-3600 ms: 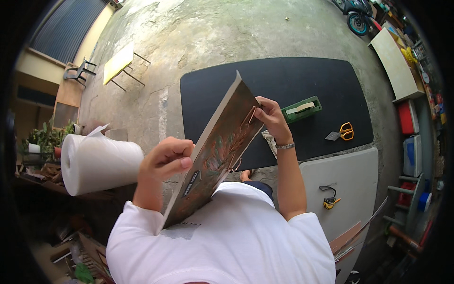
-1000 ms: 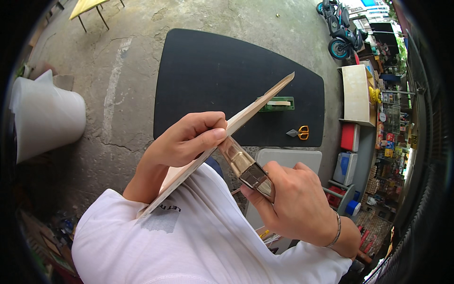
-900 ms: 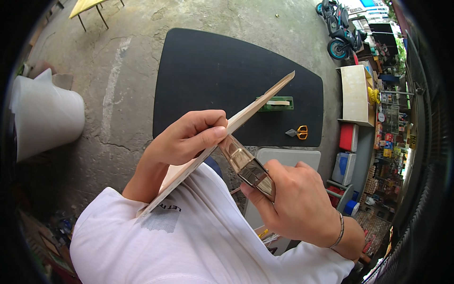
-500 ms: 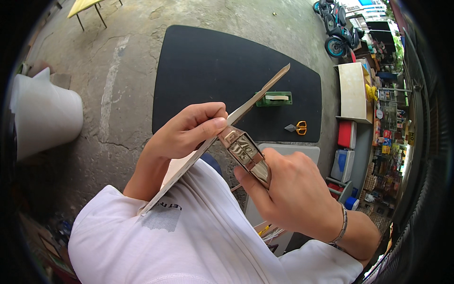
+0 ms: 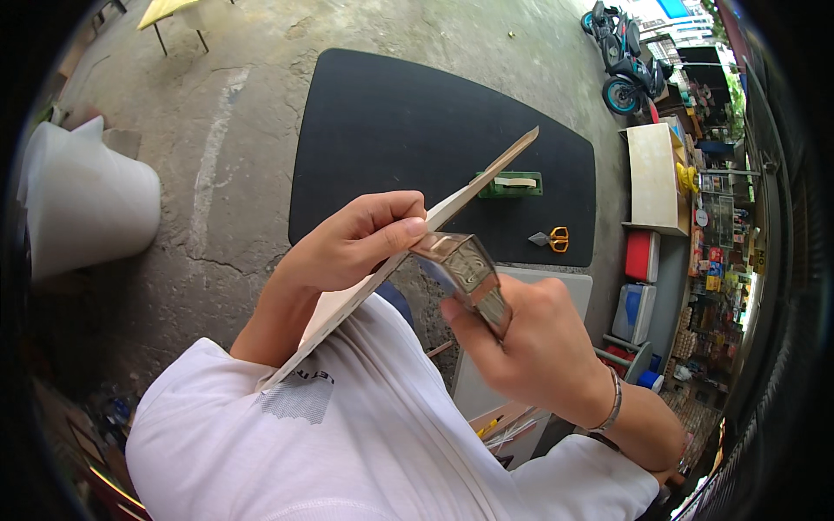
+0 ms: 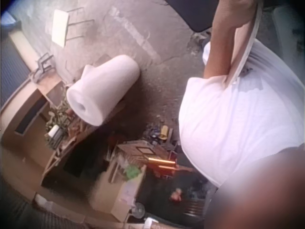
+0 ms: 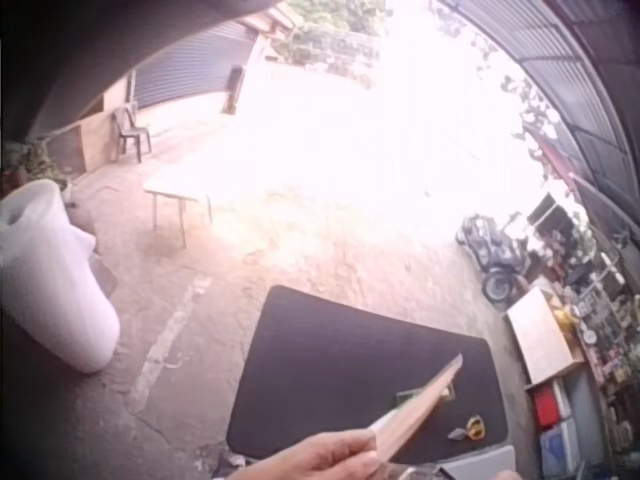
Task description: The person staples a decorative metal artwork onto a backing board using a handheld stapler. They rotate the board to staple each edge, briefly place the artwork into a frame to check fit, then remove it and continue stapling the remaining edges.
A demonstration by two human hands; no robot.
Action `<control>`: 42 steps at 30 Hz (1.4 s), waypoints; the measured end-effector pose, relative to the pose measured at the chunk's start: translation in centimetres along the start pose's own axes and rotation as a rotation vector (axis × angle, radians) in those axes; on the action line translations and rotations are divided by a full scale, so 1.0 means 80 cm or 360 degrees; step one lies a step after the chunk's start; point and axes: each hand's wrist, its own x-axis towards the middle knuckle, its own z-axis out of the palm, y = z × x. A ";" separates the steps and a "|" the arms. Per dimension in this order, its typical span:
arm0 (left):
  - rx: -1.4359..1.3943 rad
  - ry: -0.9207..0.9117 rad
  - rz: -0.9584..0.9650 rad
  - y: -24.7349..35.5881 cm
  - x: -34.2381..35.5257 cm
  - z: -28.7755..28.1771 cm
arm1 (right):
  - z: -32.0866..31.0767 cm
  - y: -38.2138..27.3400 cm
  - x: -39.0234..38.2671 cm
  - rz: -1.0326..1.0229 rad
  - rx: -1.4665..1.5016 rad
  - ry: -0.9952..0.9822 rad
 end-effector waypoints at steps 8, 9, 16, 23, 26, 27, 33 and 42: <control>0.0263 0.0047 0.0015 0.005 -0.019 -0.005 | -0.010 0.070 -0.047 -0.0093 0.0407 0.0542; 0.0270 0.0048 0.0009 0.007 -0.023 -0.006 | -0.006 0.079 -0.043 -0.0016 0.0407 0.0560; 0.0660 0.0527 0.0045 0.032 -0.076 0.002 | 0.083 0.184 0.083 -0.0156 -0.0201 0.0572; 0.1562 0.0917 0.0296 0.011 -0.057 0.040 | 0.275 0.461 0.187 -0.0011 -0.0751 0.0570; 0.1712 0.1209 0.0294 -0.007 -0.035 0.065 | 0.313 0.540 0.228 -0.0120 -0.1222 0.0617; 0.1708 0.1277 0.0276 -0.009 -0.036 0.071 | 0.319 0.559 0.241 -0.0187 -0.1154 0.0577; 0.1659 0.1397 0.0363 -0.019 -0.017 0.098 | 0.263 0.523 0.281 -0.0146 -0.0716 0.0035; 0.1468 0.1373 0.0017 -0.008 0.024 0.134 | -0.045 0.164 0.205 -0.1930 -0.0194 0.0690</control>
